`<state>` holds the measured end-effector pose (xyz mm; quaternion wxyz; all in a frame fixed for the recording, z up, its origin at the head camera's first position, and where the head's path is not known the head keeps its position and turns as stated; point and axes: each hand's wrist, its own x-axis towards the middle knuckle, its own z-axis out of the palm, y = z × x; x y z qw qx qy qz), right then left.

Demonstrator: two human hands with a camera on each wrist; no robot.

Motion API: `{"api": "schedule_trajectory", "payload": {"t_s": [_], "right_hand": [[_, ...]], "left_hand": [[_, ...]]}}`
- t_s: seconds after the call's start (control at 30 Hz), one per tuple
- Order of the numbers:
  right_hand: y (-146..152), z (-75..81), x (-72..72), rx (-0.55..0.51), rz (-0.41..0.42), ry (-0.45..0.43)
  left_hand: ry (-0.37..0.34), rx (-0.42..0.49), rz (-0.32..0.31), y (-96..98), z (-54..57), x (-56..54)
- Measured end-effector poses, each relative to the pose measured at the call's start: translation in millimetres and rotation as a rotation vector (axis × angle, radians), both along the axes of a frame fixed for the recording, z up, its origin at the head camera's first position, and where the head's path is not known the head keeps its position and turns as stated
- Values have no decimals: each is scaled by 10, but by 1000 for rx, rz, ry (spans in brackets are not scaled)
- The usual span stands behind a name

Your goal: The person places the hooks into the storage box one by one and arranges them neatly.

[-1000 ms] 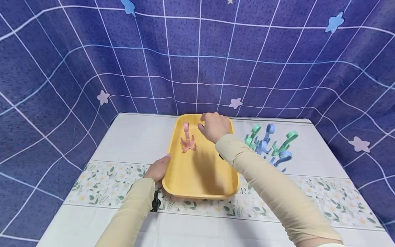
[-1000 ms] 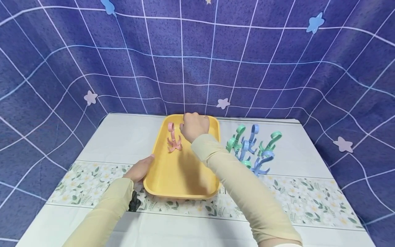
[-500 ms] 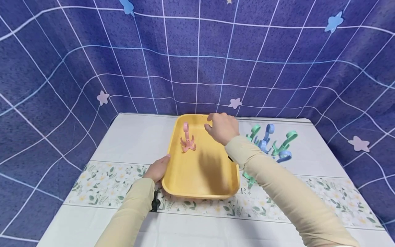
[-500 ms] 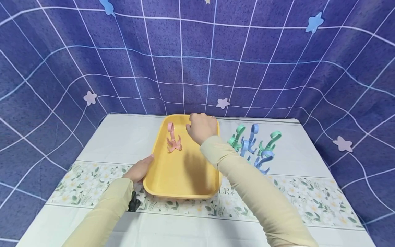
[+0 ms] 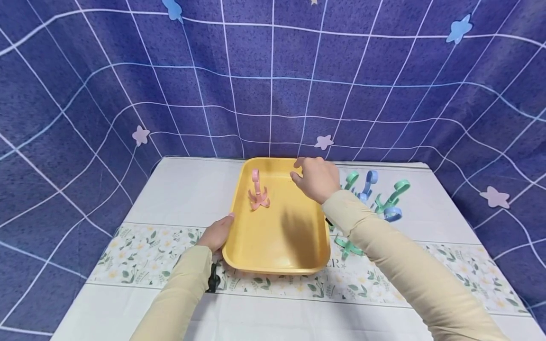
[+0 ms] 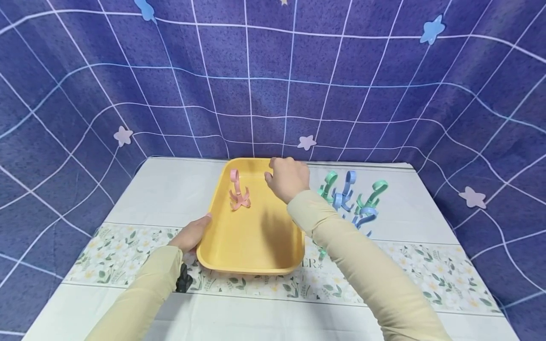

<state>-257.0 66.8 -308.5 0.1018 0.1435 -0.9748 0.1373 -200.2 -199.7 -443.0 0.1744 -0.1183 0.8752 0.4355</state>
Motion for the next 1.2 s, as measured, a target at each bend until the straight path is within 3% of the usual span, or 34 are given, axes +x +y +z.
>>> {"api": "schedule_trajectory", "payload": {"t_s": [0.73,1.2], "right_hand": [[331,73,93,-83,-4,-12],[579,107,130,-122,-39,34]], "left_hand": [[-5,9,-6,-3,18,5],[-18,16,-11,-25,37,6]]}}
